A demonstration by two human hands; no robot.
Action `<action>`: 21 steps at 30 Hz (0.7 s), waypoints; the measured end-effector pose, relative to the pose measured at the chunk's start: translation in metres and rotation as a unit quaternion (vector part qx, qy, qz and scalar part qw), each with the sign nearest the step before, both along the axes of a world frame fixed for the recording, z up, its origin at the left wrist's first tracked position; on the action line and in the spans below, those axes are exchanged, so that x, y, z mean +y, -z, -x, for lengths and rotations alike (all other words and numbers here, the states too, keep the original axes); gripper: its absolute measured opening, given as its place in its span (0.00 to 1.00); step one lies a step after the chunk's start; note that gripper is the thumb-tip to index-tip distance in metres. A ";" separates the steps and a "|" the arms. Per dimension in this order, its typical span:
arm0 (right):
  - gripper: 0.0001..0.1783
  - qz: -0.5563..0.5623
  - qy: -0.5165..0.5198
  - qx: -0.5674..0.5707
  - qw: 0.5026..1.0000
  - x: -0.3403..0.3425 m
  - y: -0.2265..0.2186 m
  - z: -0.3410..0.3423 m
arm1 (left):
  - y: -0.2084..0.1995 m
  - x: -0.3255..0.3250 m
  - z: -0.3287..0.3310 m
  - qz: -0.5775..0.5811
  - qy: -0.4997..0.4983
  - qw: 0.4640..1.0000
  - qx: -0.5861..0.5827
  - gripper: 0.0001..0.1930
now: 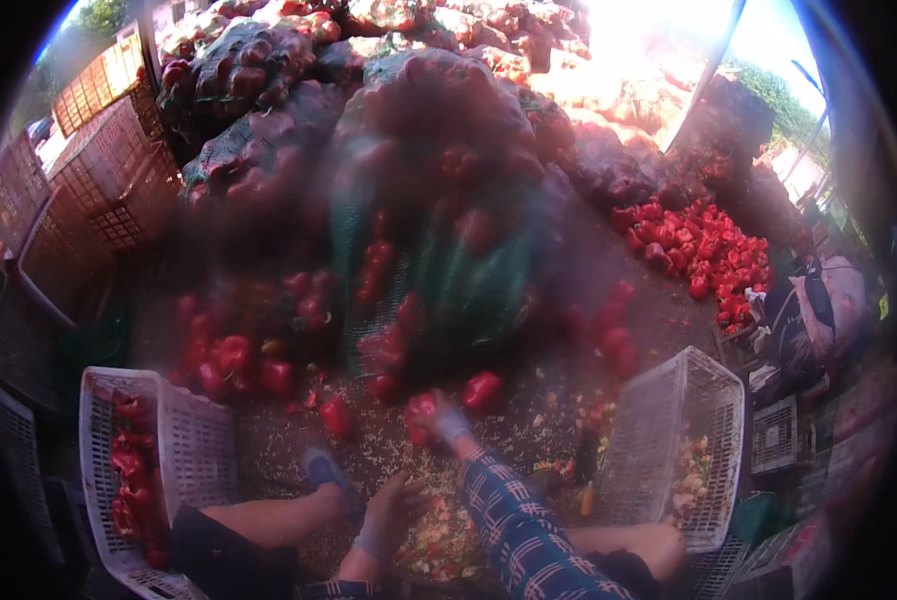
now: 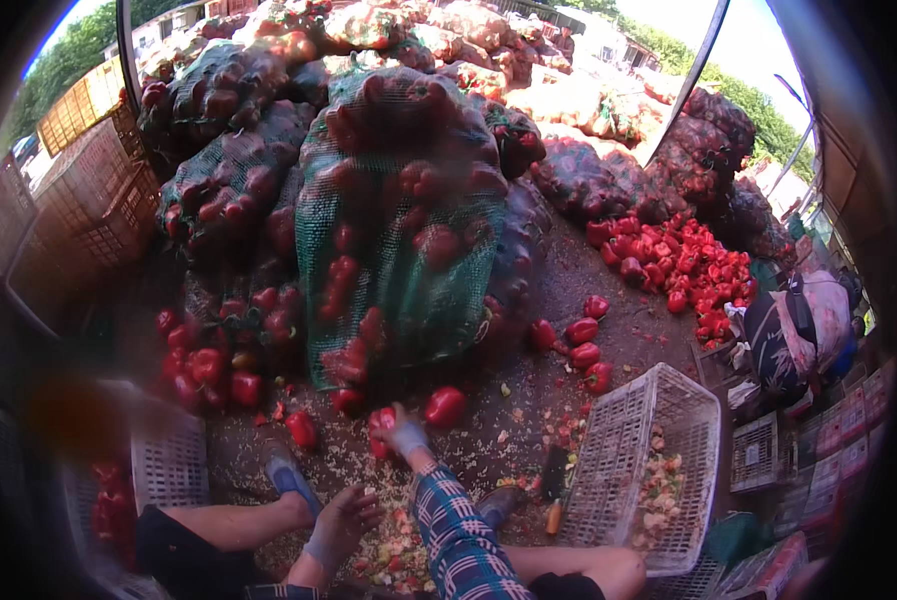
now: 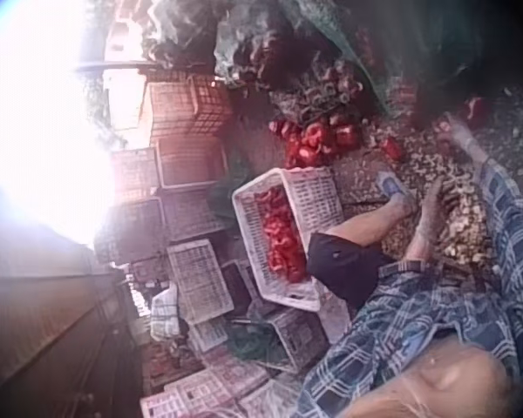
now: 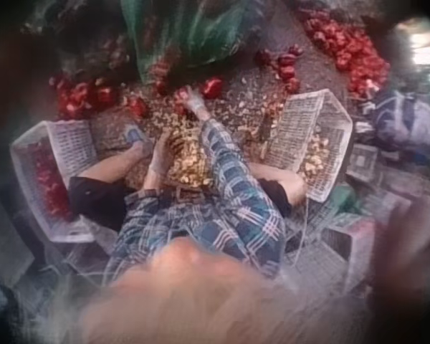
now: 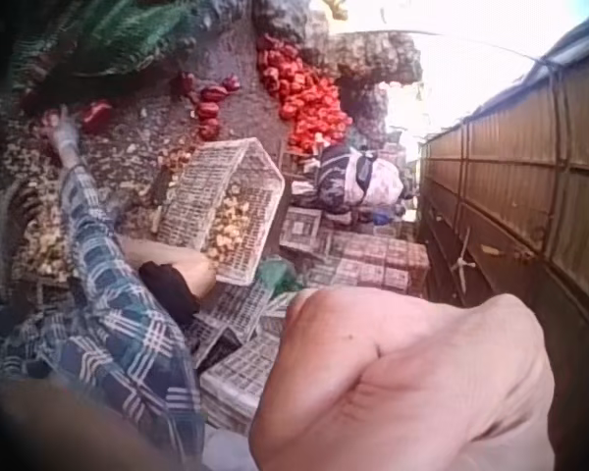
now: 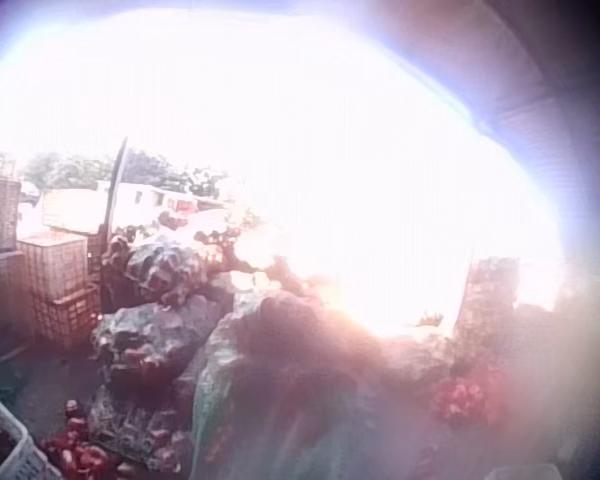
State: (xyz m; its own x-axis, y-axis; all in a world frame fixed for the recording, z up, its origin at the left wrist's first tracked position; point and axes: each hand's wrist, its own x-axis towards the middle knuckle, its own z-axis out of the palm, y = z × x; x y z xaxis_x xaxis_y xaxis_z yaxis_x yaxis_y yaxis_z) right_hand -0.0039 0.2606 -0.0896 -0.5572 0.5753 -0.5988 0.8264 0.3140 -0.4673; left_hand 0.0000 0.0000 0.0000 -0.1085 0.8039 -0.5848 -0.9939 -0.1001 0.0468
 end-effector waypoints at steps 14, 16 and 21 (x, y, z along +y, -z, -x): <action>0.52 -0.085 -0.095 0.407 0.905 -0.068 -0.184 -0.038 | -0.061 0.053 0.067 0.082 0.012 0.894 0.441 0.39; 0.56 -0.192 -0.121 0.397 0.889 -0.071 -0.192 -0.048 | -0.076 0.059 0.060 0.047 -0.008 0.902 0.429 0.37; 0.58 -0.134 -0.078 0.442 0.883 -0.082 -0.218 -0.068 | -0.103 0.057 0.045 -0.007 -0.074 0.930 0.359 0.30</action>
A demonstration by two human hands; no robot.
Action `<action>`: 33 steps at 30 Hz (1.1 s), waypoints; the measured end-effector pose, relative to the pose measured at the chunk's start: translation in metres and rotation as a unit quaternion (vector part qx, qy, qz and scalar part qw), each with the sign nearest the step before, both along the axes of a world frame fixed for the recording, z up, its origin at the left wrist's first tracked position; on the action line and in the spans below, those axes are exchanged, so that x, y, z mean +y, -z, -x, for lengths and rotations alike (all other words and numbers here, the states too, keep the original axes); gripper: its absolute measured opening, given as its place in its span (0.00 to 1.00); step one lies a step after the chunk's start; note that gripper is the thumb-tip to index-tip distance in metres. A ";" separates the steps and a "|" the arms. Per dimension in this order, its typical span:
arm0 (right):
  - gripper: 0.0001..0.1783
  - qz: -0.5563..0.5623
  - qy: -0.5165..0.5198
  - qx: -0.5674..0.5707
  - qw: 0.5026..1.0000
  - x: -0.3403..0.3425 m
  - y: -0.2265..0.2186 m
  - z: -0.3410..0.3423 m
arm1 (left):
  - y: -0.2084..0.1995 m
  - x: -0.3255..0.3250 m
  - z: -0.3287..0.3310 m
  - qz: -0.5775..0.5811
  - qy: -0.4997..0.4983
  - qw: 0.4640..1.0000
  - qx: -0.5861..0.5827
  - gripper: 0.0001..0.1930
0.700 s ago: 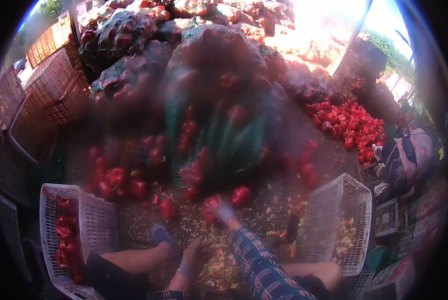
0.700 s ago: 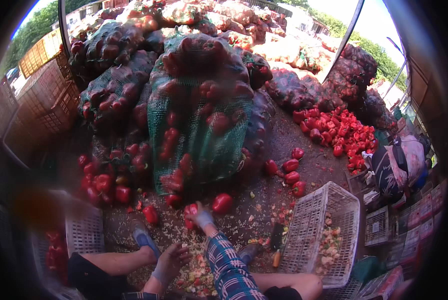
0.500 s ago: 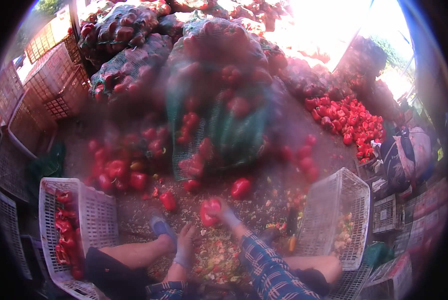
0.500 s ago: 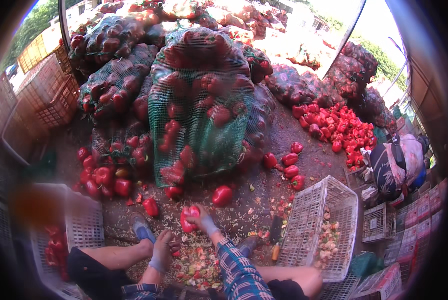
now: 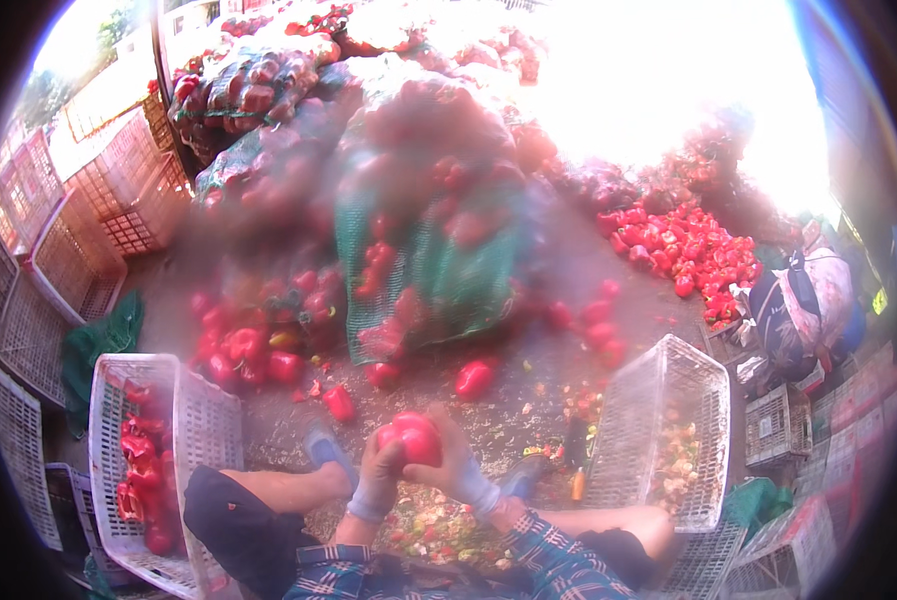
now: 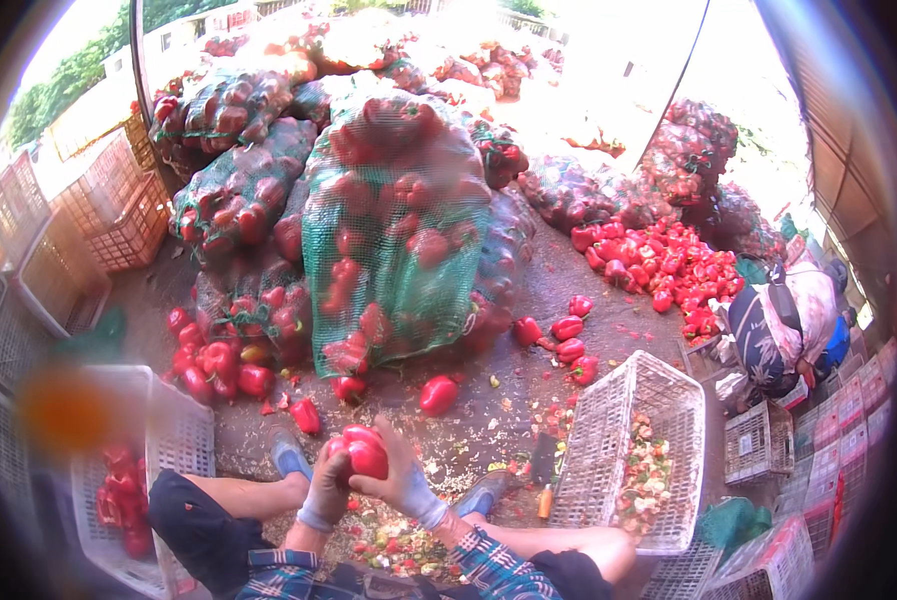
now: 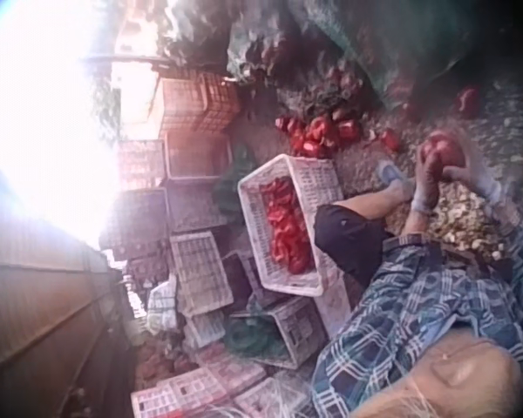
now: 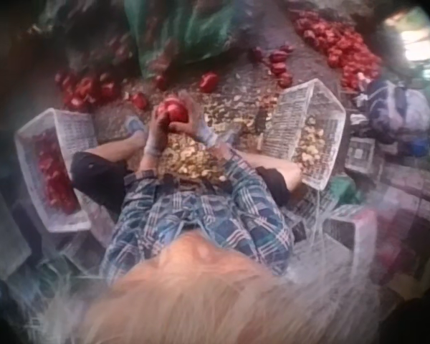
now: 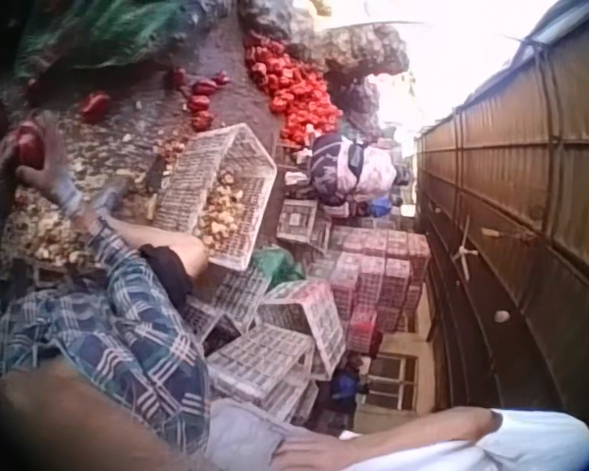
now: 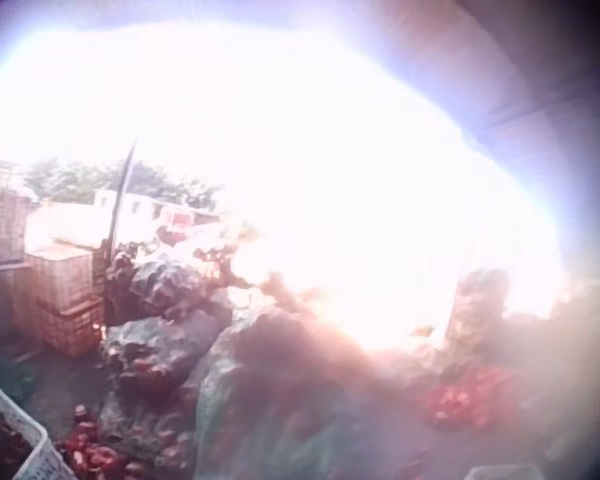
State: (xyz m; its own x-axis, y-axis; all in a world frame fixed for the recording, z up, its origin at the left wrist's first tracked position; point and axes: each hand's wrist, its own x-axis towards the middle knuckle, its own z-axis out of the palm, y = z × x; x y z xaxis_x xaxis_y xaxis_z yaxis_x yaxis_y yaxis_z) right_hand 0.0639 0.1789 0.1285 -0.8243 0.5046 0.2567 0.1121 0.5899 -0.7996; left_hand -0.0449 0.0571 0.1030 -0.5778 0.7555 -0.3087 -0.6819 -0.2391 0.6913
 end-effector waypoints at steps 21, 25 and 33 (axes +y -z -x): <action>0.33 0.063 0.293 0.238 0.924 -0.030 -0.021 -0.023 | -0.036 0.010 -0.037 -0.034 -0.036 0.998 0.025 0.18; 0.36 0.100 0.224 0.149 0.958 -0.041 -0.016 -0.024 | -0.030 0.000 -0.038 -0.090 0.031 0.991 -0.096 0.21; 0.43 0.041 0.163 -0.020 0.986 -0.045 0.010 -0.028 | 0.014 0.004 -0.044 0.098 -0.094 0.990 0.037 0.19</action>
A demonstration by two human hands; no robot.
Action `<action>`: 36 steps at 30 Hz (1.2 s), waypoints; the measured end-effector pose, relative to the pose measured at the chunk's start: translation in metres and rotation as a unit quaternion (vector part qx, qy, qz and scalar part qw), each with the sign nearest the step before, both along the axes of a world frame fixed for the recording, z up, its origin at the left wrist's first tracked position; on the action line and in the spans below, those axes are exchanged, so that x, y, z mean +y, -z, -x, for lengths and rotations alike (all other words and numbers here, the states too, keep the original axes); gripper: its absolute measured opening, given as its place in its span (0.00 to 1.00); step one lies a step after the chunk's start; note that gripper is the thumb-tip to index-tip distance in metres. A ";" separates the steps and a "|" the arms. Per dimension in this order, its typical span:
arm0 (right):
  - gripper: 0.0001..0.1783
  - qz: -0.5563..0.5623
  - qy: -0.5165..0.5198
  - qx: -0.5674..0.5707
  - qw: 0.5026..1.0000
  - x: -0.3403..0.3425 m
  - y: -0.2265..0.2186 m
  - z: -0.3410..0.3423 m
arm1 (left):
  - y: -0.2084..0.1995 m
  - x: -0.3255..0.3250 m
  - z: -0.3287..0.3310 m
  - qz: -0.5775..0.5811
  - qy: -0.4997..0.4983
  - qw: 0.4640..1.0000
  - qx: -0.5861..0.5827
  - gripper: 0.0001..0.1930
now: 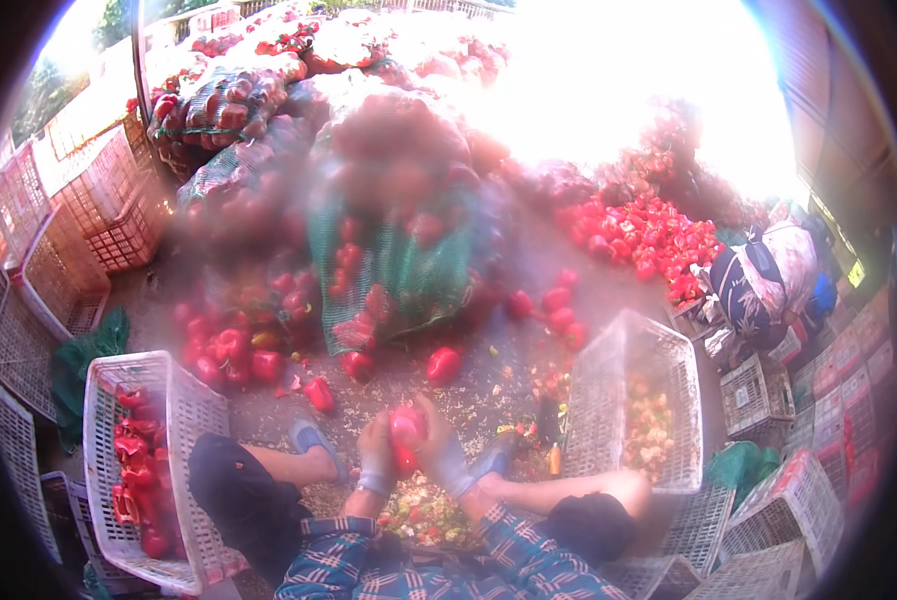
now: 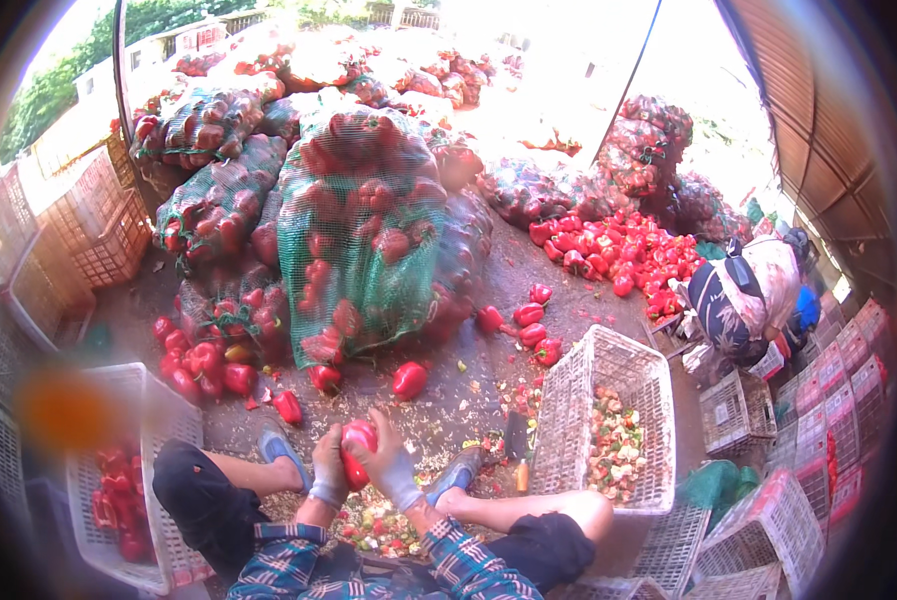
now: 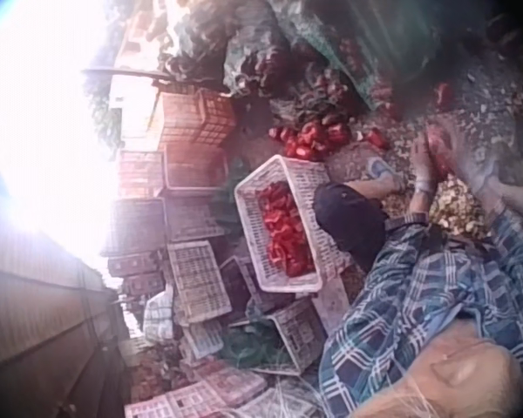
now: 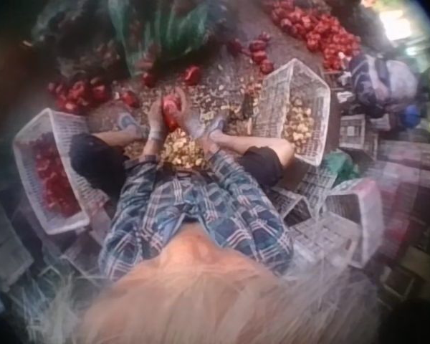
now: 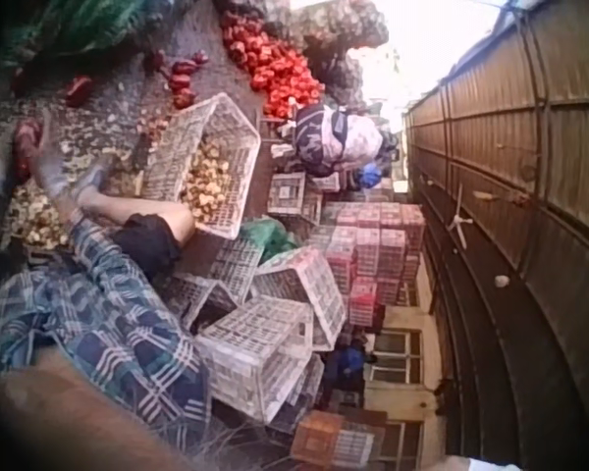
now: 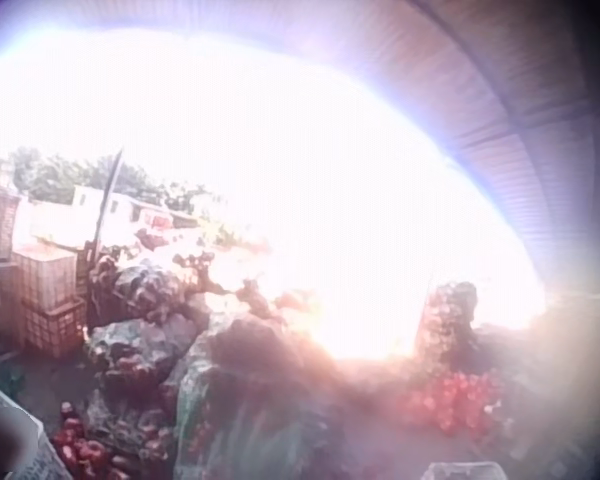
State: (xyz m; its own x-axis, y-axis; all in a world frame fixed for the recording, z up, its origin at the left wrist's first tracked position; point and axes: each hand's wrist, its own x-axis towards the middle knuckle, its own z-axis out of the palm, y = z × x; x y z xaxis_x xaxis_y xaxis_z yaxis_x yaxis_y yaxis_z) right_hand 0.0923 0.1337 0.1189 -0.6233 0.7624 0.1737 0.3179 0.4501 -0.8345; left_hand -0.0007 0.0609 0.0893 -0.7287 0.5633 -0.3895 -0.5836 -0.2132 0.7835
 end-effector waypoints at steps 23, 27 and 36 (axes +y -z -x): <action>0.39 0.251 0.170 0.100 0.948 0.003 0.013 0.032 | 0.001 0.034 0.026 0.296 0.000 0.859 0.418 0.19; 0.38 0.274 0.173 0.088 0.942 0.000 0.025 0.049 | 0.011 0.028 0.037 0.319 -0.012 0.832 0.455 0.19; 0.15 0.354 0.253 0.285 0.854 0.022 0.091 0.048 | -0.003 0.036 0.022 0.214 -0.084 0.786 0.574 0.11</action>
